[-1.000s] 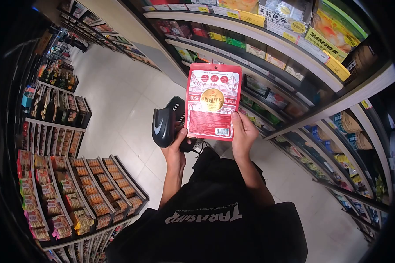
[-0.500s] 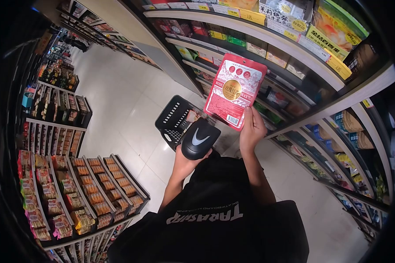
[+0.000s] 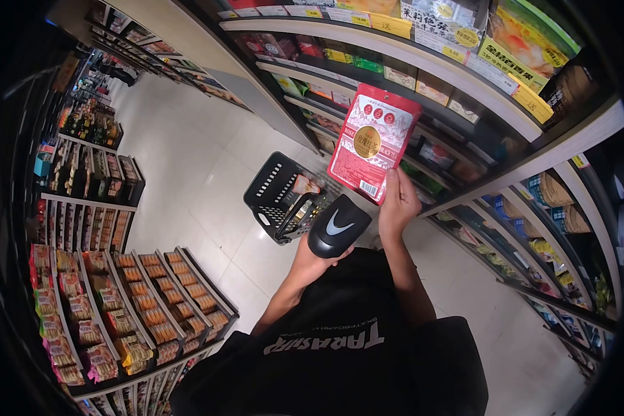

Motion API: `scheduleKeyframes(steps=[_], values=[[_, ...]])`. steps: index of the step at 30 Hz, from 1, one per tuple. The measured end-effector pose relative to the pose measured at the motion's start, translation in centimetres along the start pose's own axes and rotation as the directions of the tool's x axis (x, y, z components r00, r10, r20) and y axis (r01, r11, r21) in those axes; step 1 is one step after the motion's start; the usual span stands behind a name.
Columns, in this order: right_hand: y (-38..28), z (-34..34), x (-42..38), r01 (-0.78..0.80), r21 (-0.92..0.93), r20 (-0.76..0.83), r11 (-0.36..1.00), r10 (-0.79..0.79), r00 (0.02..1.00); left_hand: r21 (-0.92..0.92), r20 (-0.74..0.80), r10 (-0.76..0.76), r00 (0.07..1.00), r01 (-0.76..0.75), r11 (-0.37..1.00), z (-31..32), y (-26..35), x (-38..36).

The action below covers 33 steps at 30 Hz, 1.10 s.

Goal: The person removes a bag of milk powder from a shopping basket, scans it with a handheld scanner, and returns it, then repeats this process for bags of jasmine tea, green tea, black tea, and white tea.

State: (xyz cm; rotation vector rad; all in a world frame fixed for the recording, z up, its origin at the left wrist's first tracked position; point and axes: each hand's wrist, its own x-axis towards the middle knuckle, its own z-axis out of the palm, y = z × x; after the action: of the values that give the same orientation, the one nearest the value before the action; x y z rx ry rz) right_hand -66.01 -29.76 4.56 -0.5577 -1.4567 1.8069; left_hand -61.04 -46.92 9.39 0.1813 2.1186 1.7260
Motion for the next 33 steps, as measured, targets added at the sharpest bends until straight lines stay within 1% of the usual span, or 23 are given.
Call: scheduleKeyframes(steps=[1,4,7,9,10,11,13,14,15,17,18,19,21,22,23,25,26,27,28,30,33], values=[[0.1,0.0,0.0,0.005,0.004,0.001,1.000,-0.005,1.000,0.007,-0.016,0.031,0.999,-0.030,1.000,0.0,0.1,0.1],[0.5,-0.1,0.1,0.014,0.019,0.004,1.000,-0.014,1.000,0.009,-0.015,0.016,1.000,-0.016,1.000,-0.1,-0.1,0.4],[0.4,-0.2,0.1,-0.001,0.023,0.025,1.000,0.000,1.000,-0.046,-0.056,0.028,0.998,-0.030,0.998,0.1,0.1,0.7],[-0.1,0.0,-0.3,-0.028,0.001,0.054,1.000,0.028,0.998,-0.204,-0.092,-0.105,0.990,0.085,0.975,0.0,1.0,1.0],[-0.1,0.2,-0.7,-0.026,0.028,0.085,0.999,0.023,0.996,-0.285,-0.196,-0.094,0.976,0.035,0.958,-0.2,0.1,1.6],[0.1,0.6,-1.3,-0.025,0.056,0.115,0.998,0.019,0.993,-0.405,-0.233,-0.124,0.964,0.020,0.914,-0.7,0.4,1.9],[-0.6,1.0,-2.5,-0.020,0.076,0.203,0.997,0.004,0.979,-0.404,-0.434,-0.137,0.890,-0.057,0.913,-1.4,-0.2,2.4],[-1.0,1.2,-3.1,-0.020,0.074,0.260,0.997,0.000,0.966,-0.480,-0.512,-0.112,0.851,-0.176,0.859,-1.5,-0.3,2.9],[-1.3,1.3,-3.7,-0.018,0.072,0.317,0.997,-0.005,0.949,-0.495,-0.543,-0.115,0.832,-0.207,0.844,-2.1,-1.3,3.4],[-2.2,1.4,-4.8,0.037,0.041,0.435,0.998,-0.051,0.899,-0.660,-0.479,-0.149,0.865,-0.243,0.711,-3.4,-2.1,4.0],[-2.3,1.7,-5.3,0.113,0.040,0.472,0.993,-0.119,0.874,-0.656,-0.441,-0.142,0.886,-0.210,0.724,-3.7,-1.9,3.9],[-3.1,2.0,-5.5,0.204,0.036,0.507,0.978,-0.194,0.840,-0.678,-0.424,-0.131,0.896,-0.218,0.702,-4.0,-2.4,4.0],[-3.1,2.6,-5.9,0.245,0.088,0.584,0.965,-0.249,0.772,-0.721,-0.390,-0.110,0.914,-0.229,0.654,-4.7,-4.8,4.4],[-3.3,2.9,-6.1,0.247,0.074,0.635,0.966,-0.237,0.736,-0.651,-0.393,-0.066,0.917,-0.227,0.725,-5.0,-6.4,4.5],[-4.0,3.2,-6.0,0.287,0.117,0.675,0.951,-0.288,0.680,-0.746,-0.307,-0.106,0.946,-0.170,0.644,-5.4,-7.8,4.4],[-4.2,3.7,-5.9,0.251,0.163,0.762,0.954,-0.284,0.582,-0.890,-0.122,-0.152,0.981,-0.040,0.454,-6.5,-10.2,4.2],[-4.4,3.8,-6.2,0.204,0.117,0.786,0.972,-0.216,0.579,-0.938,0.043,0.074,0.996,0.014,0.347,-7.5,-13.7,4.8],[-4.3,4.2,-6.1,0.256,0.098,0.782,0.962,-0.234,0.579,-0.954,0.100,0.141,0.985,0.055,0.293,-7.9,-14.1,4.9],[-4.1,4.7,-5.9,0.308,0.079,0.777,0.948,-0.252,0.577,-0.963,0.141,0.175,0.974,0.094,0.254,-8.0,-14.5,5.6],[-3.8,5.2,-5.4,0.393,0.030,0.787,0.919,-0.264,0.558,-0.969,0.168,0.208,0.964,0.122,0.215,-8.2,-14.4,6.2],[-4.4,6.7,-4.4,0.447,-0.018,0.828,0.894,-0.237,0.508,-0.971,0.195,0.235,0.952,0.154,0.184,-8.3,-12.7,7.4]])
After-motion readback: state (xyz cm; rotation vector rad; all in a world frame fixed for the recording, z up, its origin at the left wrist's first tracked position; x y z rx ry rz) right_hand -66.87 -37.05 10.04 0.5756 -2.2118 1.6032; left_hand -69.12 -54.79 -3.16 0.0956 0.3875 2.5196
